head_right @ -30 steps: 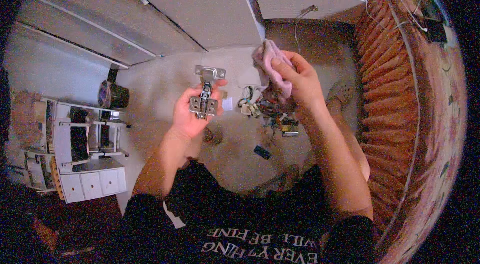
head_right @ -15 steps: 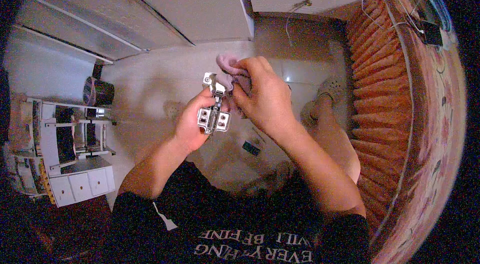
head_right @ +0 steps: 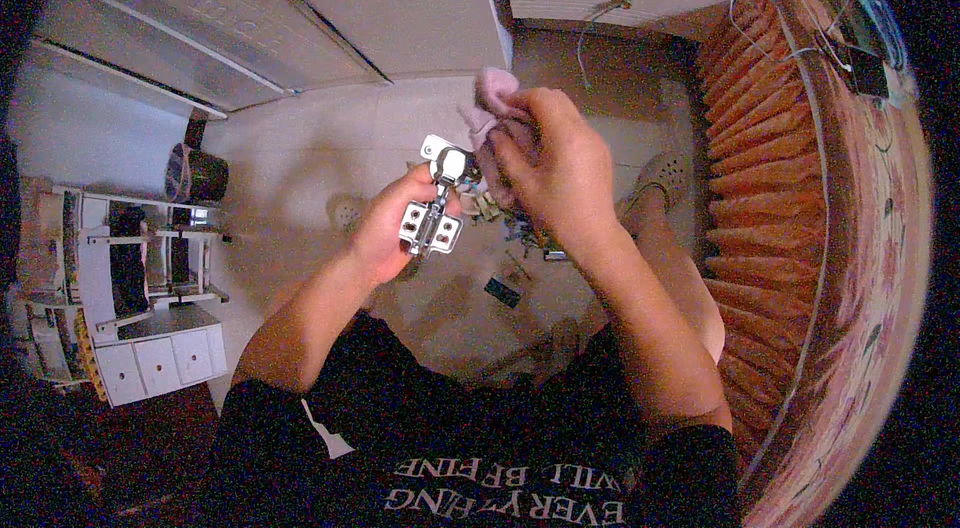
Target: The person sits on the floor and wipes various small items with a pink cloth, including a white cable, a wristwatch, scissors, a metal hinge, a gray rectangular object, a small box, and a beaded bracelet. The person places some items into a nearby drawer and puts the bracelet on their wrist.
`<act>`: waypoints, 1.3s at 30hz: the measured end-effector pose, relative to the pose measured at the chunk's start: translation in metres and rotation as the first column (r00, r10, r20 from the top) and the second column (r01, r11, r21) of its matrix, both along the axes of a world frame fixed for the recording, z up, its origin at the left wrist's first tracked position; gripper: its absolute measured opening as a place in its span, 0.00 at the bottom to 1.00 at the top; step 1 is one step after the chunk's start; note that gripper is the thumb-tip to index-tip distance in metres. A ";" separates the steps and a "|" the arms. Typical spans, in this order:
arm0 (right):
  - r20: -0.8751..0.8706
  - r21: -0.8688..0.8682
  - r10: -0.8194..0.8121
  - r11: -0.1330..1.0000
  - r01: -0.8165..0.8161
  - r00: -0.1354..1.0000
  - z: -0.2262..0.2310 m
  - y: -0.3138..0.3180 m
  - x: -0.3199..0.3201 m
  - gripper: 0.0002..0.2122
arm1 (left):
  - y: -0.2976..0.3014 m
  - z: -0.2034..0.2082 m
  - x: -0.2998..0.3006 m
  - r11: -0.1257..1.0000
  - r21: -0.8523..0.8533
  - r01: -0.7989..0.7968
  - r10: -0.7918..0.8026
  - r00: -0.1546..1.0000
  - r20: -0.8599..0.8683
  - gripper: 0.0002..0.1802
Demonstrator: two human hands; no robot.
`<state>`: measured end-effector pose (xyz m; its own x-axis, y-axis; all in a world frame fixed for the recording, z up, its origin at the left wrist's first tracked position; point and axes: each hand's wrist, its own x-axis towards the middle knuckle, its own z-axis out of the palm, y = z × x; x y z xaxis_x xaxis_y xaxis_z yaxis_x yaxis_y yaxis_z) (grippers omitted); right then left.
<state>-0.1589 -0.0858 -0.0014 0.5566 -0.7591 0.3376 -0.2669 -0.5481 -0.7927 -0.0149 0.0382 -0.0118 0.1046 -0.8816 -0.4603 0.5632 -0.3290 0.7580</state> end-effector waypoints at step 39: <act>0.010 0.350 0.311 0.889 -0.295 0.950 -0.029 -0.008 -0.015 0.18 | 0.056 0.104 -0.119 0.658 -0.144 0.739 -0.056 0.239 0.969 0.18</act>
<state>-0.1741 -0.0934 -0.0300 0.7864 -0.6151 0.0560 -0.1712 -0.3042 -0.9371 -0.1334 0.0941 0.0920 -0.3372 -0.9314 0.1369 -0.5860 0.3215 0.7438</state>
